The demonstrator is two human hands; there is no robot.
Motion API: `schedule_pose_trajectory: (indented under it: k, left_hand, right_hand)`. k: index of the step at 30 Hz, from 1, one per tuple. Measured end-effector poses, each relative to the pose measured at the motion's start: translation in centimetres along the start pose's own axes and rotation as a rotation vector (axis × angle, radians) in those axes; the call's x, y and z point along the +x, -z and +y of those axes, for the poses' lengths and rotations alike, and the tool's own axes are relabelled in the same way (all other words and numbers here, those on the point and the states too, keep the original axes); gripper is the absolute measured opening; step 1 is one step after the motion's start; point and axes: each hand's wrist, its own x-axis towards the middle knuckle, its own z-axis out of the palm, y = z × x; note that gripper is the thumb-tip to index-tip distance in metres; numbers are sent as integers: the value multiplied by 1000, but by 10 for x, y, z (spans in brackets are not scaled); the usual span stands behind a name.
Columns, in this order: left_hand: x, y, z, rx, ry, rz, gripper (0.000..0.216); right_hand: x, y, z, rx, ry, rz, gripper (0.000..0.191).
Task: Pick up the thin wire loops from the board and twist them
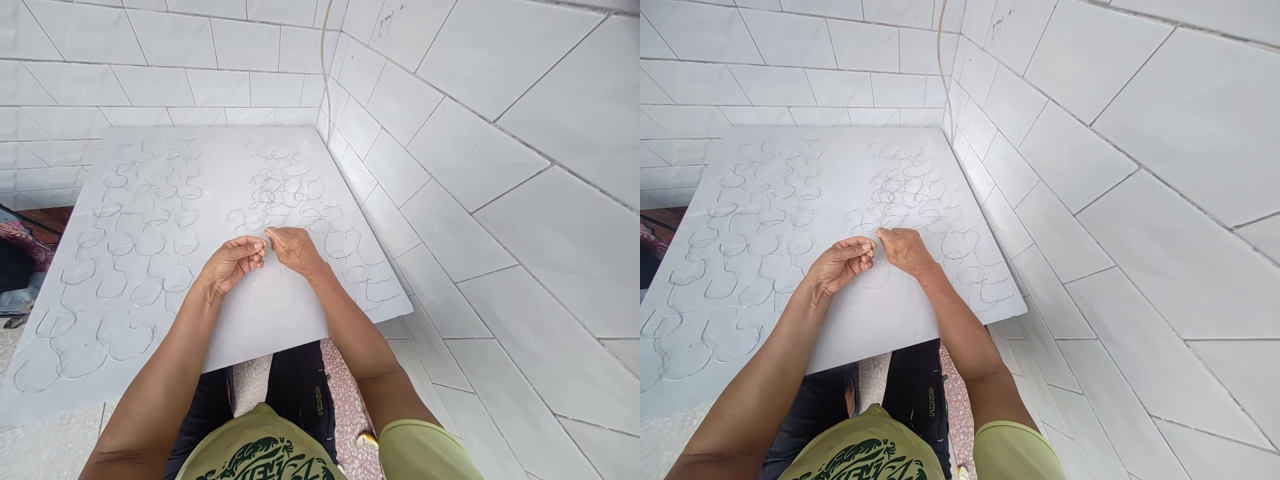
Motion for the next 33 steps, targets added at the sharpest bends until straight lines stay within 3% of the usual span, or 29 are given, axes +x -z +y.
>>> schedule_pose_trajectory:
  k: [12,15,21,26,33]
  left_hand:
    - [-9,5,4,-31,82,-94,17]
    - [-11,6,6,-20,62,-90,17]
    - [-11,9,10,2,-6,-26,18]
    - [-10,7,10,40,-17,-37,18]
    - [-10,8,11,73,21,-128,26]
  right_hand:
    - [-3,4,-2,144,60,-50,28]
    - [-2,7,-5,344,-30,-42,31]
    - [6,22,-13,804,-394,40,51]
    - [9,27,-11,1017,-368,-77,41]
    - [6,27,-4,975,-359,-138,31]
